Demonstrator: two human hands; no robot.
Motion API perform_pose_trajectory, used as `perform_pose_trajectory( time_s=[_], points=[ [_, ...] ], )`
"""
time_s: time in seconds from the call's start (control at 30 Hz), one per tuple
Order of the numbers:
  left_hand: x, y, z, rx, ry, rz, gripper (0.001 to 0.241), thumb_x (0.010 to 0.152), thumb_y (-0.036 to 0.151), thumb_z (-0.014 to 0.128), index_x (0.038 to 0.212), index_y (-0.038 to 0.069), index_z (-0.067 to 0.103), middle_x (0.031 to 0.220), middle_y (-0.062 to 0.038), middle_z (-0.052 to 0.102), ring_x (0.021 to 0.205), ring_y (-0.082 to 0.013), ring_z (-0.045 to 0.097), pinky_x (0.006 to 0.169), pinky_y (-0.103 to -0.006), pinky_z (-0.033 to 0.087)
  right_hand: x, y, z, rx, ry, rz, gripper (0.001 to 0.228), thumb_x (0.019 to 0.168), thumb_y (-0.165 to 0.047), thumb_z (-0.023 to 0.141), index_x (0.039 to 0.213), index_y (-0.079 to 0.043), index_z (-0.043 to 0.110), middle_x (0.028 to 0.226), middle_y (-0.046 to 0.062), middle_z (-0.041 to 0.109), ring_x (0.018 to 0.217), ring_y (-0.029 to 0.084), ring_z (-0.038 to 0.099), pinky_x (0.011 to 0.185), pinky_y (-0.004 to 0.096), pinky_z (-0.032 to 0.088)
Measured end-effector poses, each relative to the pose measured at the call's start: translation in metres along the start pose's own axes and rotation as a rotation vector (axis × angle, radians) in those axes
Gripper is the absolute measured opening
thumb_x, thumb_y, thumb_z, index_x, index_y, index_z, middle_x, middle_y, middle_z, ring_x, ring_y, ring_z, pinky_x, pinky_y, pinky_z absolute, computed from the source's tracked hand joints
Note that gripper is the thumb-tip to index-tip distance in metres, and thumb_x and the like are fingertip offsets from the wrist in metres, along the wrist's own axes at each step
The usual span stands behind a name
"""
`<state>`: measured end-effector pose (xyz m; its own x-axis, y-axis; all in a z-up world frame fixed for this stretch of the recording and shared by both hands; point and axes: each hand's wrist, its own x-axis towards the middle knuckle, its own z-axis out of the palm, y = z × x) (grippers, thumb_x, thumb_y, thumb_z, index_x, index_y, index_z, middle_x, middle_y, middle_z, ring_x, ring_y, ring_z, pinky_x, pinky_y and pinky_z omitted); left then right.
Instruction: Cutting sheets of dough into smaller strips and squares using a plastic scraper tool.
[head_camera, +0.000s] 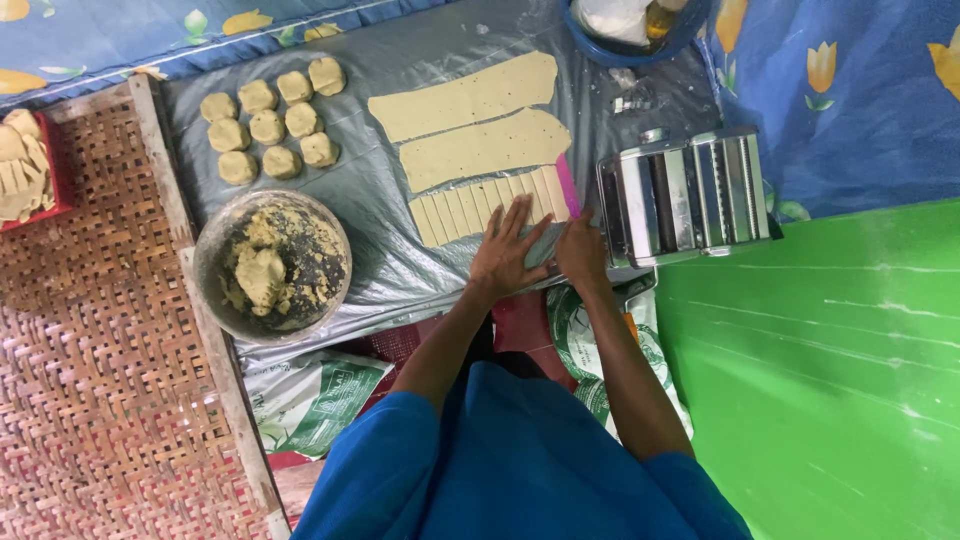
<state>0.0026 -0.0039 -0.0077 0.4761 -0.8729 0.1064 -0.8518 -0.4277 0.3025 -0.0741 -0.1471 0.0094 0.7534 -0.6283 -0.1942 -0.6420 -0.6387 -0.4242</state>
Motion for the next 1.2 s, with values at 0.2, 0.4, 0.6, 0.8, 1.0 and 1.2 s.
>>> perform_pose_trajectory(
  time_s=[0.2,0.4,0.6,0.8,1.0,1.2],
  points=[
    [-0.001,0.001,-0.002,0.001,0.019,0.005,0.085,0.090,0.072,0.049,0.162,0.030,0.028,0.167,-0.020,0.025,0.157,-0.0355,0.023,0.125,-0.0570,0.023,0.020,0.036,0.030,-0.047,0.007,-0.057,0.042,0.107,-0.025,0.035,0.131,0.010,0.040,0.086,0.034,0.069,0.080,0.054,0.072,0.061,0.058,0.058],
    [-0.001,0.001,0.000,-0.036,0.039,0.003,0.085,0.090,0.069,0.053,0.162,0.030,0.029,0.167,-0.020,0.024,0.157,-0.0370,0.022,0.125,-0.0583,0.021,0.014,0.061,0.046,-0.034,-0.022,-0.081,0.043,0.102,-0.019,0.043,0.130,0.014,0.040,0.089,0.040,0.067,0.083,0.058,0.070,0.063,0.063,0.057],
    [-0.001,-0.001,0.005,-0.035,0.058,0.006,0.086,0.087,0.067,0.057,0.161,0.030,0.031,0.167,-0.020,0.025,0.157,-0.0367,0.023,0.125,-0.0580,0.021,-0.011,0.047,0.024,0.053,-0.017,-0.076,0.045,0.106,-0.019,0.039,0.132,0.018,0.042,0.083,0.037,0.064,0.072,0.057,0.068,0.049,0.056,0.054],
    [-0.002,-0.001,0.003,-0.026,0.049,0.013,0.087,0.087,0.067,0.056,0.162,0.031,0.029,0.167,-0.020,0.026,0.156,-0.0363,0.024,0.125,-0.0575,0.020,-0.043,0.053,0.026,0.041,-0.081,-0.050,0.050,0.107,-0.013,0.040,0.140,0.024,0.035,0.086,0.041,0.064,0.075,0.055,0.069,0.049,0.053,0.054],
    [-0.001,-0.002,0.003,-0.036,0.065,0.025,0.086,0.088,0.065,0.058,0.162,0.030,0.031,0.166,-0.020,0.026,0.156,-0.0373,0.024,0.125,-0.0584,0.020,-0.053,0.068,0.023,0.063,-0.147,0.032,0.050,0.107,-0.019,0.037,0.135,0.021,0.047,0.083,0.041,0.065,0.067,0.052,0.069,0.041,0.045,0.049],
    [-0.001,-0.002,0.011,-0.033,0.085,0.018,0.087,0.086,0.066,0.059,0.161,0.030,0.033,0.166,-0.021,0.026,0.156,-0.0374,0.025,0.125,-0.0588,0.021,-0.053,0.060,0.017,0.118,-0.149,0.052,0.052,0.108,-0.021,0.036,0.140,0.020,0.041,0.092,0.045,0.064,0.071,0.052,0.069,0.047,0.043,0.053]
  ],
)
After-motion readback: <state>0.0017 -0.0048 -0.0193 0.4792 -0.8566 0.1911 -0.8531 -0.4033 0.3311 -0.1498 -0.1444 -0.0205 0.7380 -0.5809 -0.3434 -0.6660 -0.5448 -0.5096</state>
